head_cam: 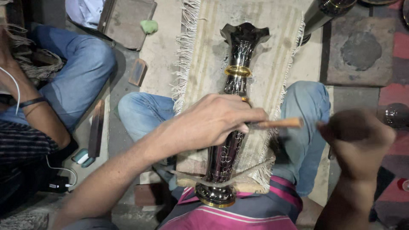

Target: The person sits on the floor with a brass vase held between their legs and engraves decorative patterns into its surface. They hold a small chisel against the metal with one hand and strike it with a wooden mallet held in the other hand, working around the vase body.

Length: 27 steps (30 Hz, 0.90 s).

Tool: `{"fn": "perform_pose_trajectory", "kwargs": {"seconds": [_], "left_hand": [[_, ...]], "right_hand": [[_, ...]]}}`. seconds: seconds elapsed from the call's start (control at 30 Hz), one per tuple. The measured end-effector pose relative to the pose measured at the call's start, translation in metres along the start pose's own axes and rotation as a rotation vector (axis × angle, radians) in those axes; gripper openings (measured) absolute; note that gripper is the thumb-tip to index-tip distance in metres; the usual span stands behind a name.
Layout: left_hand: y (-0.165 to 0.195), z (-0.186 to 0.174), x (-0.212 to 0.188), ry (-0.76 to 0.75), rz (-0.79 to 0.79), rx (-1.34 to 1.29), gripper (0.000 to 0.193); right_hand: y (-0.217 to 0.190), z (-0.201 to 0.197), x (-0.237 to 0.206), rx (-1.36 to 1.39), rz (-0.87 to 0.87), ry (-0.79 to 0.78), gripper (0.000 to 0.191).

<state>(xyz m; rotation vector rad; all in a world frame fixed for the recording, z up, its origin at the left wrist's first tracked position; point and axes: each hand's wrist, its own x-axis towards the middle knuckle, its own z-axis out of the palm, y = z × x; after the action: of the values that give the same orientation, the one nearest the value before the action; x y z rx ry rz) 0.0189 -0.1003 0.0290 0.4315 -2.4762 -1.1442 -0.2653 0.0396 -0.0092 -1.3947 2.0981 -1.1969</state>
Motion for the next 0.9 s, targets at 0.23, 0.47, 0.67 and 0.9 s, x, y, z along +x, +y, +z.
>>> {"fn": "perform_pose_trajectory", "kwargs": {"seconds": [0.23,0.47,0.67,0.9], "left_hand": [[-0.013,-0.010,0.017,-0.215,0.135,-0.004,0.039],[-0.017,-0.010,0.015,-0.250,0.192,-0.035,0.028],[-0.014,-0.002,-0.018,0.184,-0.067,-0.118,0.031],[-0.008,0.024,-0.030,0.399,-0.172,-0.135,0.036]], "right_hand": [[0.048,0.019,-0.039,0.096,-0.170,0.253,0.026],[0.079,0.023,-0.057,-0.304,-0.259,0.269,0.021],[0.047,0.010,-0.039,-0.059,0.007,0.126,0.024],[0.008,0.003,0.005,-0.042,0.004,-0.059,0.028]]}}
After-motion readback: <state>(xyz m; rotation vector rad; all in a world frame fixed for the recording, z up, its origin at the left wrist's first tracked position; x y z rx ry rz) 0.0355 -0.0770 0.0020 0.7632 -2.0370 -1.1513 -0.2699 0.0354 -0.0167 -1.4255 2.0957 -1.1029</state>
